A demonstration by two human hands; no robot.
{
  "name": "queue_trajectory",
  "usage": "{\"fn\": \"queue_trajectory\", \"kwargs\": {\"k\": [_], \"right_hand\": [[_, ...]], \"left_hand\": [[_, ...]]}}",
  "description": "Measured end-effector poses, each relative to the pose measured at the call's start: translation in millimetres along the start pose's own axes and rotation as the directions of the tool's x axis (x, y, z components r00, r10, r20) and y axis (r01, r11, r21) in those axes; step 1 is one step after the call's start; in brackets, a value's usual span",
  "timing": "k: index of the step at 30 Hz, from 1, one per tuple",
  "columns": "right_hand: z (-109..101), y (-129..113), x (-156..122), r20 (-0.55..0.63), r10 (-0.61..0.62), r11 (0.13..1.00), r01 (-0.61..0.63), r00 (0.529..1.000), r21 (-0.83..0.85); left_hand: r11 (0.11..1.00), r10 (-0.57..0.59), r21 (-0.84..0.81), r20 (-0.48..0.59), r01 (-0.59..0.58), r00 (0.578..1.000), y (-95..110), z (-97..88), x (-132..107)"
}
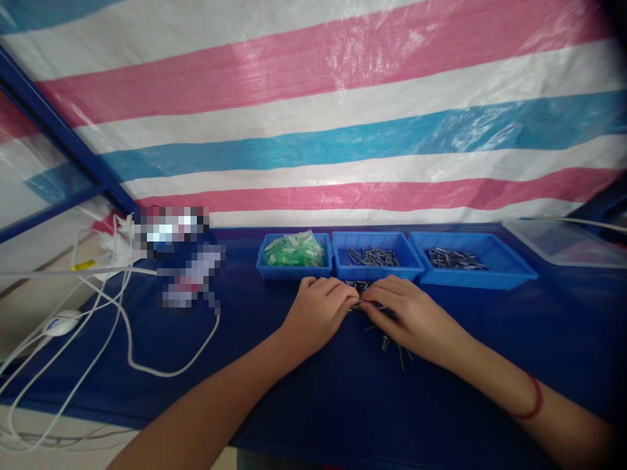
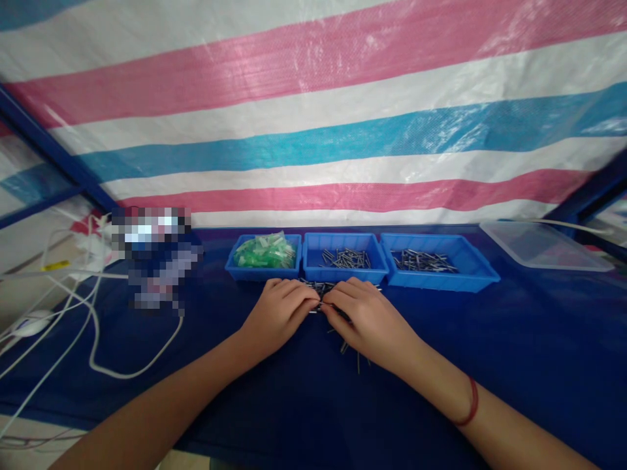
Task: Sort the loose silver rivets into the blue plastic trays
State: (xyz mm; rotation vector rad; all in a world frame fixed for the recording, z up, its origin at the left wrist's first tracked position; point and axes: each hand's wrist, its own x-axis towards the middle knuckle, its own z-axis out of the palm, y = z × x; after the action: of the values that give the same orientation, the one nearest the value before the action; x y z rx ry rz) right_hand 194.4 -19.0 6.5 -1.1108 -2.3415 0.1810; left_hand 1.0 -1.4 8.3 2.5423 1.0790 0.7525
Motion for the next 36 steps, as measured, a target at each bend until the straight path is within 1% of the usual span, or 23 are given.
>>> {"fn": "queue_trajectory", "kwargs": {"k": [2, 4, 6, 8, 16, 19, 22, 27, 29, 33, 34, 36], "right_hand": [[1, -2, 0, -0.015, 0.027, 0.998, -0.026, 1.000, 0.062], [3, -4, 0, -0.044, 0.047, 0.990, -0.041, 0.998, 0.134], [5, -7, 0, -0.075, 0.060, 0.981, -0.045, 0.995, 0.190], [6, -9, 0, -0.091, 0.071, 0.974, -0.049, 0.993, 0.222], [9, -8, 1, -0.076, 0.143, 0.933, -0.109, 0.987, 0.342], [9, -6, 0, -0.080, 0.182, 0.915, -0.139, 0.980, 0.378], [8, -3, 0, -0.108, 0.230, 0.903, -0.171, 0.967, 0.394], [5, -1, 0, -0.157, 0.276, 0.897, -0.196, 0.948, 0.397], [3, -2, 0, -0.168, 0.271, 0.900, -0.188, 0.948, 0.392], [-3, -1, 2, -0.151, 0.239, 0.912, -0.169, 0.959, 0.373], [-7, 2, 2, -0.161, 0.241, 0.919, -0.172, 0.957, 0.356], [-17, 12, 2, -0.235, 0.274, 0.935, -0.201, 0.933, 0.291]], "left_hand": [[0.975, -0.062, -0.218, -0.060, 0.047, 0.996, 2, 0.8, 1], [0.905, -0.165, -0.411, -0.103, 0.109, 0.981, 5, 2.8, 1], [0.844, -0.249, -0.513, -0.115, 0.157, 0.962, 7, 4.8, 1], [0.818, -0.283, -0.547, -0.111, 0.179, 0.953, 8, 5.6, 0], [0.824, -0.266, -0.539, -0.099, 0.173, 0.959, 7, 3.1, 0], [0.845, -0.244, -0.514, -0.123, 0.149, 0.962, 5, 2.9, 1], [0.862, -0.218, -0.493, -0.147, 0.119, 0.965, 2, 3.2, 1], [0.881, -0.201, -0.456, -0.122, 0.124, 0.972, -5, 3.7, 3], [0.896, -0.188, -0.425, -0.099, 0.129, 0.977, -6, 3.5, 4], [0.934, -0.164, -0.328, -0.050, 0.139, 0.985, -4, 0.7, 4], [0.942, -0.167, -0.302, -0.047, 0.145, 0.985, -4, -0.9, 4], [0.959, -0.168, -0.238, -0.047, 0.152, 0.985, -4, -5.6, 5]]}}
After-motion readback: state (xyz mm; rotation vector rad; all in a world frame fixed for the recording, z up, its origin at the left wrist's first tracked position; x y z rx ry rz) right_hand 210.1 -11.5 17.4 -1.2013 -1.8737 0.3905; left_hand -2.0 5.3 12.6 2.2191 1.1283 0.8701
